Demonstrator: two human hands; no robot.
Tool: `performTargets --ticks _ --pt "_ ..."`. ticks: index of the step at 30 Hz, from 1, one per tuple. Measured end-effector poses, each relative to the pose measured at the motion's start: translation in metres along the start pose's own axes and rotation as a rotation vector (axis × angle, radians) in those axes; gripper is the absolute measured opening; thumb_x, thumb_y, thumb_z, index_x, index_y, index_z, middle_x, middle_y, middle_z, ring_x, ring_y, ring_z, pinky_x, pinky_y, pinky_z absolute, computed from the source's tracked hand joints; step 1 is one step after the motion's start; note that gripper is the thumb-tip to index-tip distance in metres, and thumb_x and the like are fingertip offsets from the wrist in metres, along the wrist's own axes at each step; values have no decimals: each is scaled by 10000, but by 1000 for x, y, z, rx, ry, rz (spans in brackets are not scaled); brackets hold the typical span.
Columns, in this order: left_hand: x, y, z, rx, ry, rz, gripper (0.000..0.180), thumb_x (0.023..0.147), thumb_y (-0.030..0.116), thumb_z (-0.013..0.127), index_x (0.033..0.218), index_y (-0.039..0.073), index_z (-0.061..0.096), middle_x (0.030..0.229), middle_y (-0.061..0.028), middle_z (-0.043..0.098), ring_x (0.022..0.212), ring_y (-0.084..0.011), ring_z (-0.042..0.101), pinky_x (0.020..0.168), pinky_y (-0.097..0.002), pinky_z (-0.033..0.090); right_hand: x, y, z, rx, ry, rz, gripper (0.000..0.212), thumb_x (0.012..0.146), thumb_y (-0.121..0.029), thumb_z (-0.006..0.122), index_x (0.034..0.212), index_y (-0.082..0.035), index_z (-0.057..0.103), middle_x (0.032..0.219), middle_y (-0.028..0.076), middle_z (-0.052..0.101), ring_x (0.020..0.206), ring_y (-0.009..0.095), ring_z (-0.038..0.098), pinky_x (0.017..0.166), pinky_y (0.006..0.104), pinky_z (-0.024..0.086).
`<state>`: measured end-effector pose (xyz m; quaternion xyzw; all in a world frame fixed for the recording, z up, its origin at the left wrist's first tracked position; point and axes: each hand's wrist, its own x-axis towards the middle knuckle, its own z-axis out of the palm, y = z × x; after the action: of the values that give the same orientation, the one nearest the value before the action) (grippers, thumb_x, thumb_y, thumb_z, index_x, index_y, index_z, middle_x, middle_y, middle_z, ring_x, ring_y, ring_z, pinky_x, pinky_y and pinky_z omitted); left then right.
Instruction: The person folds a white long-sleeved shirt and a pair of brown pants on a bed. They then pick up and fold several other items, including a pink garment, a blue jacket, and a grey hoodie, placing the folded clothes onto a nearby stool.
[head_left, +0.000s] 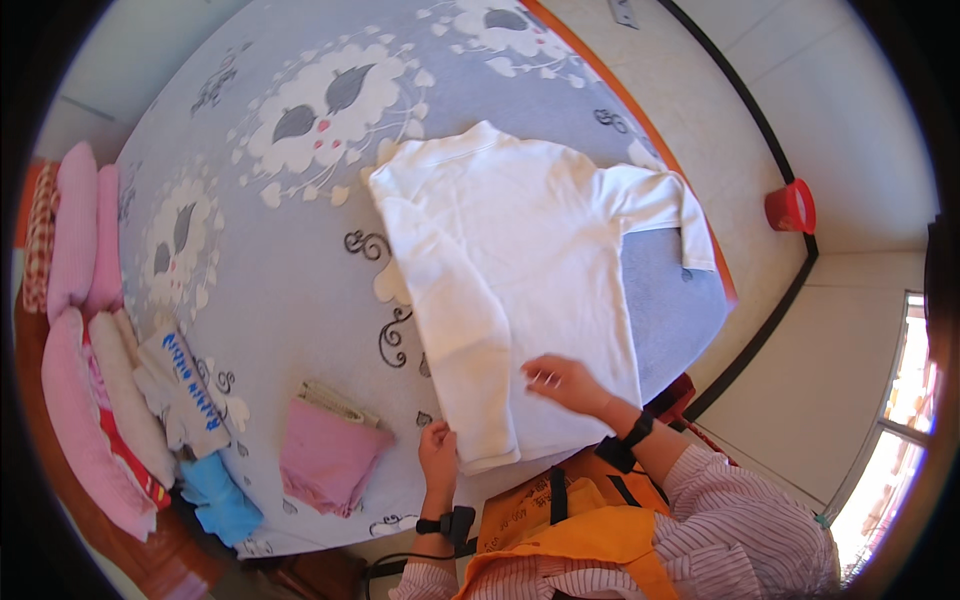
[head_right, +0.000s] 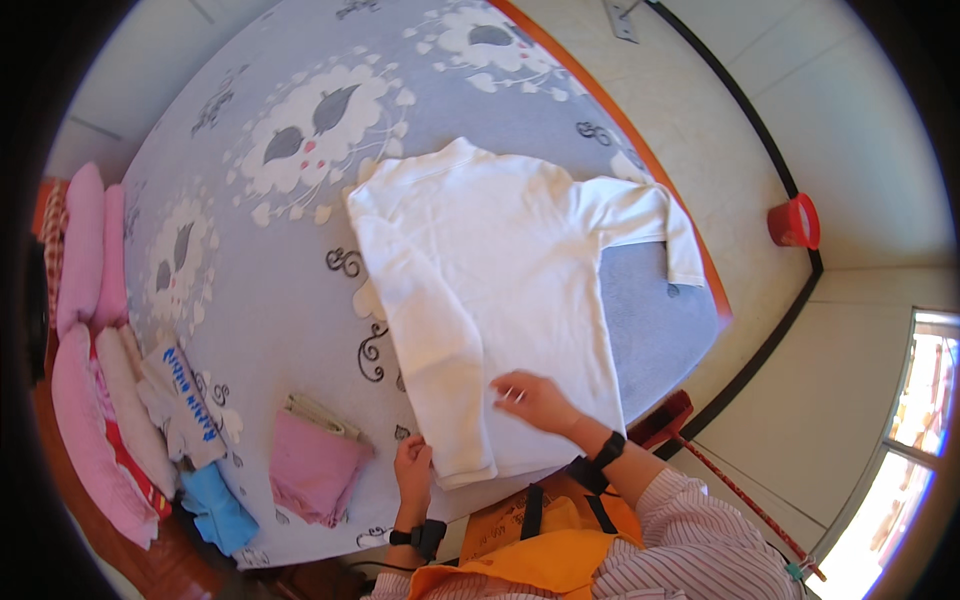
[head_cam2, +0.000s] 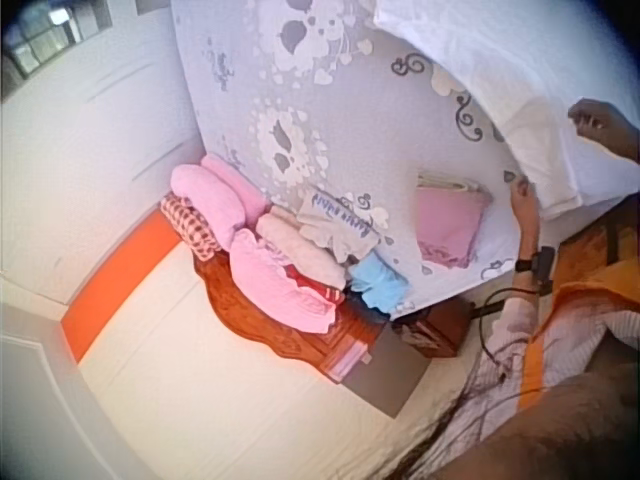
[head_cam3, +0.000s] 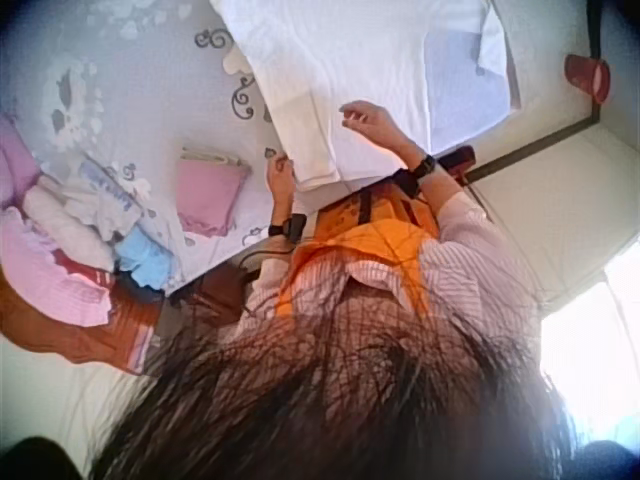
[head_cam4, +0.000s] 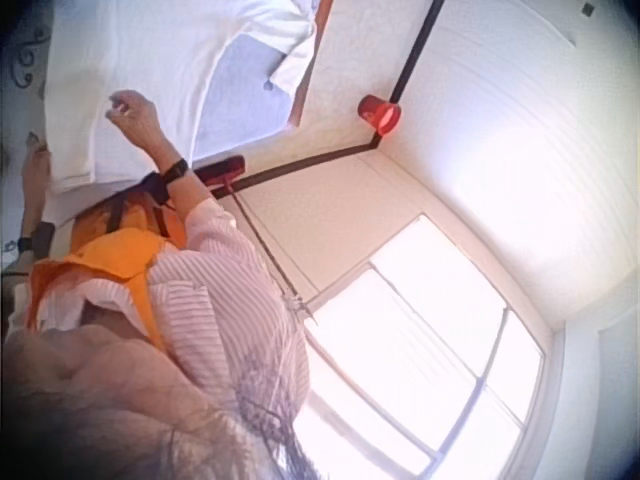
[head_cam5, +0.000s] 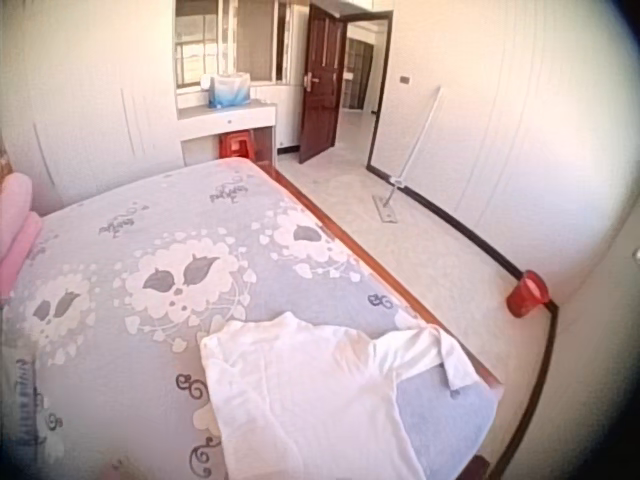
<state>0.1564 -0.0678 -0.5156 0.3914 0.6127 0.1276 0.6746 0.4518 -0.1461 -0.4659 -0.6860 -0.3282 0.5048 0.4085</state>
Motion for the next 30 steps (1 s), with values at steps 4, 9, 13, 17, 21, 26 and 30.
performTargets --ticks 4,9,13,17,21,26,30 --pt "-4 -18 -18 216 240 262 234 901 84 629 1112 6 566 925 -47 600 809 -116 560 736 -240 467 10 50 -154 304 928 222 311 892 -132 671 1170 -5 610 947 40 672 800 127 605 692 272 498" --pt "-20 37 6 314 226 344 214 917 97 630 1104 10 575 925 -43 604 817 -112 568 749 -243 473 0 54 -261 -865 1051 120 624 683 -195 825 1233 -58 564 1244 147 578 1188 366 498 1036 470 391" --pt "-14 82 80 298 57 402 195 931 97 623 1104 16 580 924 -44 617 809 -108 591 726 -241 485 -7 103 -309 -981 913 199 445 756 -168 753 1169 -77 613 1146 142 632 1113 350 570 958 468 456" --pt "-20 128 176 375 -162 440 212 922 61 627 1127 31 581 945 -41 655 856 -111 626 720 -254 506 -10 90 -328 -531 949 79 227 823 -84 670 1046 -45 655 935 158 656 816 300 642 737 393 517" --pt "-27 156 274 106 -506 232 400 923 75 644 1291 20 498 1190 -111 600 1094 -179 580 904 -291 489 -22 -34 -268 -242 665 -116 254 813 -28 668 1065 -8 645 848 164 629 655 289 621 613 363 497" --pt "-27 168 367 -211 -523 8 407 926 106 583 1306 -10 496 1188 -128 606 1076 -205 595 925 -336 483 -40 -55 -203 -110 350 -324 263 787 -54 690 1046 -45 647 937 141 645 870 333 636 739 386 529" --pt "-7 191 386 -177 -350 118 379 892 51 609 1251 -40 533 1138 -110 629 1019 -207 617 899 -329 491 -77 -17 -187 114 574 -72 294 798 -30 727 1081 -28 649 930 95 653 822 196 643 718 302 528"
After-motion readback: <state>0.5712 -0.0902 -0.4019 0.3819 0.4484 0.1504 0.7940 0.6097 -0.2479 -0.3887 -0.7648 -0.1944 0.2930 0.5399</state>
